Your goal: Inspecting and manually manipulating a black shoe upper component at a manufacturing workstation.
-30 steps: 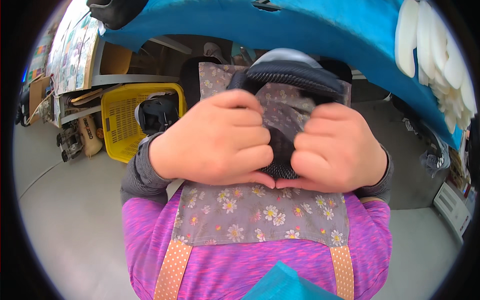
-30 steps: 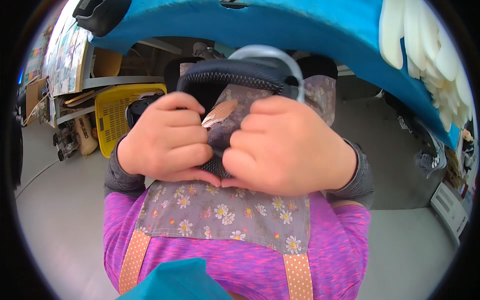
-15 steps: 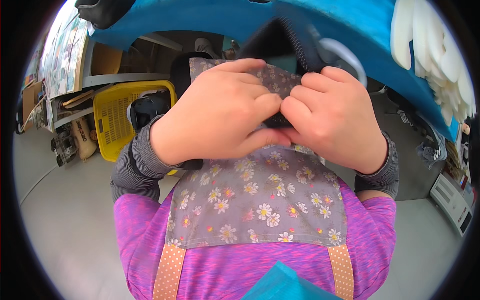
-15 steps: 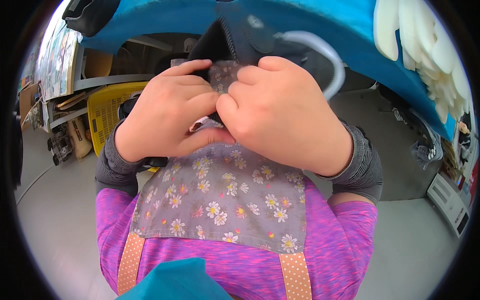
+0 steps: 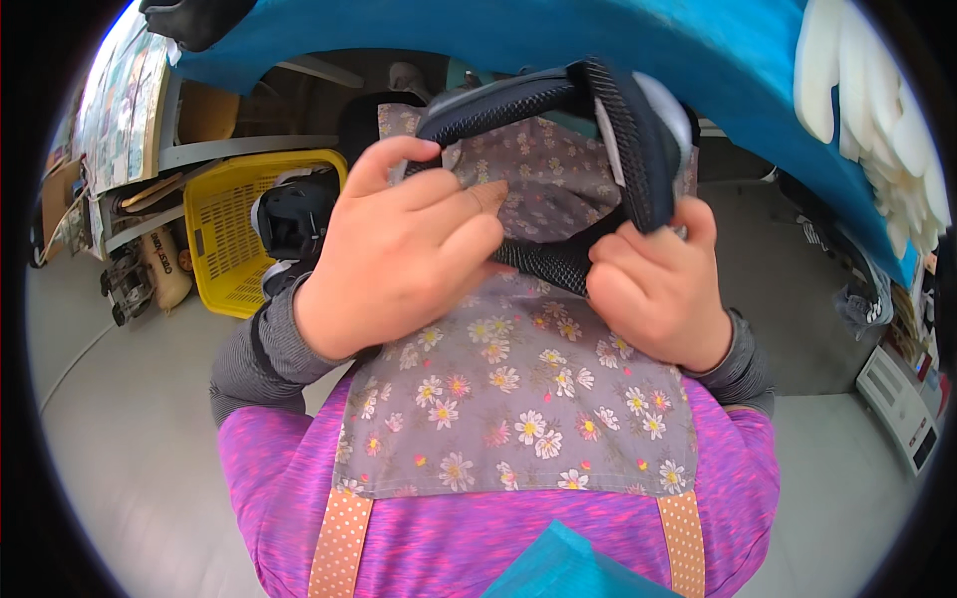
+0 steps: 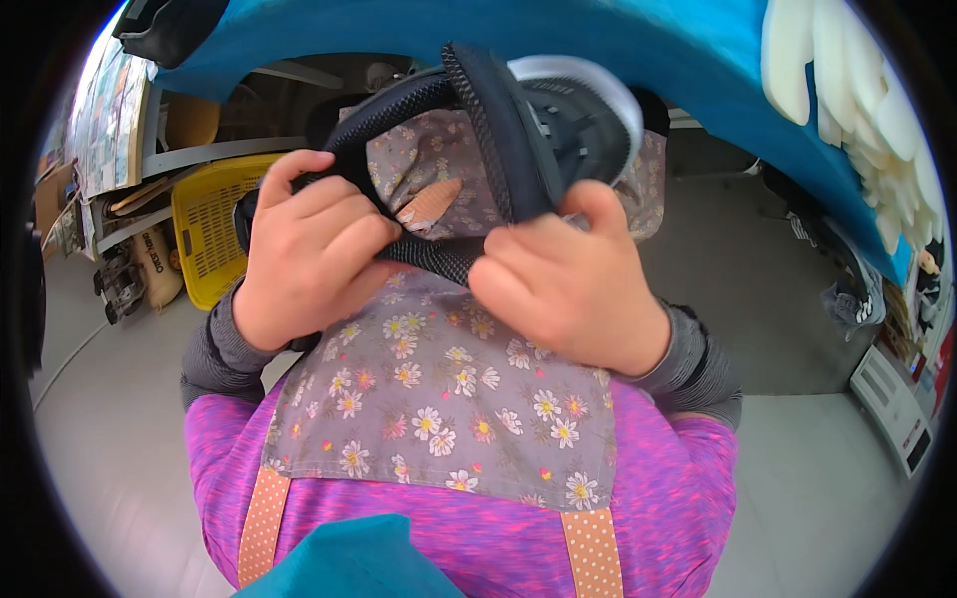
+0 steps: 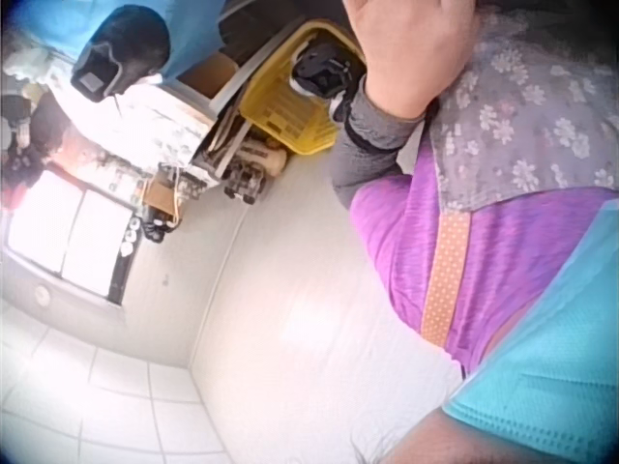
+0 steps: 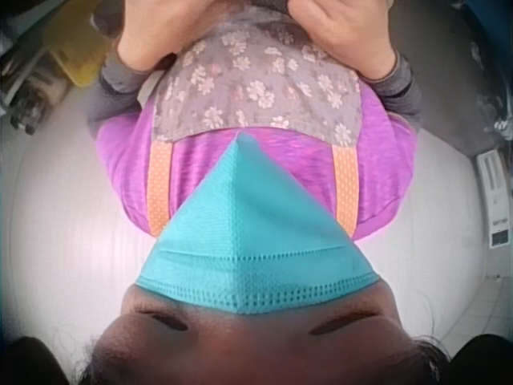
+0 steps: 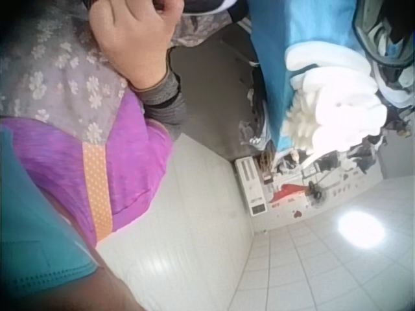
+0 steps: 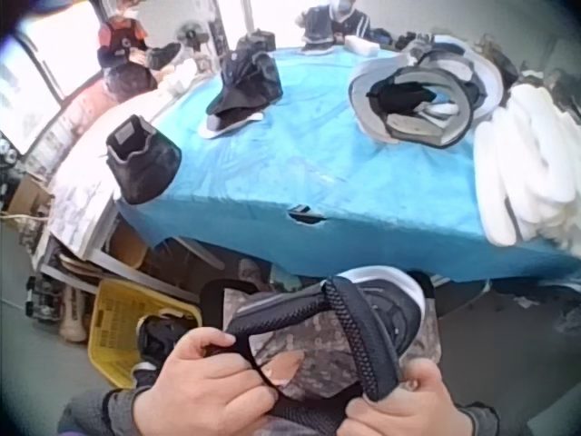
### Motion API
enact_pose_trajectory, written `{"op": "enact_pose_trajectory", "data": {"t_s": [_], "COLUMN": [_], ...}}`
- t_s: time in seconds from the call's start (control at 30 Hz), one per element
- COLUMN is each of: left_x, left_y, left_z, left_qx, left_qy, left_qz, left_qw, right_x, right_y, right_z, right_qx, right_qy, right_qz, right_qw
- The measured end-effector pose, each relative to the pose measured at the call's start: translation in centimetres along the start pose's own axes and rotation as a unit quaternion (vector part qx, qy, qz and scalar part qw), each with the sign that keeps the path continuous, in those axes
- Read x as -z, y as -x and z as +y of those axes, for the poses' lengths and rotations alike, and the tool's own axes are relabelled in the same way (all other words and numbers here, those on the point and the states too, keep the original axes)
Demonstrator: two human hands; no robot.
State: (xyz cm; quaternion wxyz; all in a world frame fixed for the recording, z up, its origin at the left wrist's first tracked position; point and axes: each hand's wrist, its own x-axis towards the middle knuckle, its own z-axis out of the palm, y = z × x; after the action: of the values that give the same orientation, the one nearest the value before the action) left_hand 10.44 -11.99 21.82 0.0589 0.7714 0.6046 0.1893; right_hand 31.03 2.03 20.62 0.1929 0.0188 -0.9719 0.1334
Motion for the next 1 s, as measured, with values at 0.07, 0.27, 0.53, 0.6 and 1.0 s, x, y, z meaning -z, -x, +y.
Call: {"op": "enact_pose_trajectory", "data": {"t_s": [0.07, 0.27, 0.53, 0.6, 1.0], "left_x": [0.0, -1.0, 0.6, -1.5, -1.2], "left_y": [0.2, -0.6, -2.5, -2.5, -2.0], "left_z": [-0.5, -2.8, -1.8, -3.5, -2.7], "left_qx": [0.002, -0.080, 0.015, 0.003, 0.309], "left_qy": [-0.075, -0.226, -0.181, -0.126, 0.770], "left_qz": [0.089, 0.314, 0.369, 0.494, 0.216], "left_qw": [0.993, 0.919, 0.912, 0.860, 0.515], "right_x": [-0.1, -0.7, 0.0, -0.2, -4.8], "right_y": [0.0, 0.0, -1.7, -3.8, -6.0], "right_z": [-1.1, -1.9, 1.1, 1.8, -1.1], "right_qx": [-0.016, 0.094, -0.059, 0.039, 0.137], "right_qy": [-0.004, -0.040, -0.105, 0.123, 0.024], "right_qz": [0.072, 0.144, 0.200, 0.233, 0.158], "right_qw": [0.997, 0.984, 0.972, 0.964, 0.978]}}
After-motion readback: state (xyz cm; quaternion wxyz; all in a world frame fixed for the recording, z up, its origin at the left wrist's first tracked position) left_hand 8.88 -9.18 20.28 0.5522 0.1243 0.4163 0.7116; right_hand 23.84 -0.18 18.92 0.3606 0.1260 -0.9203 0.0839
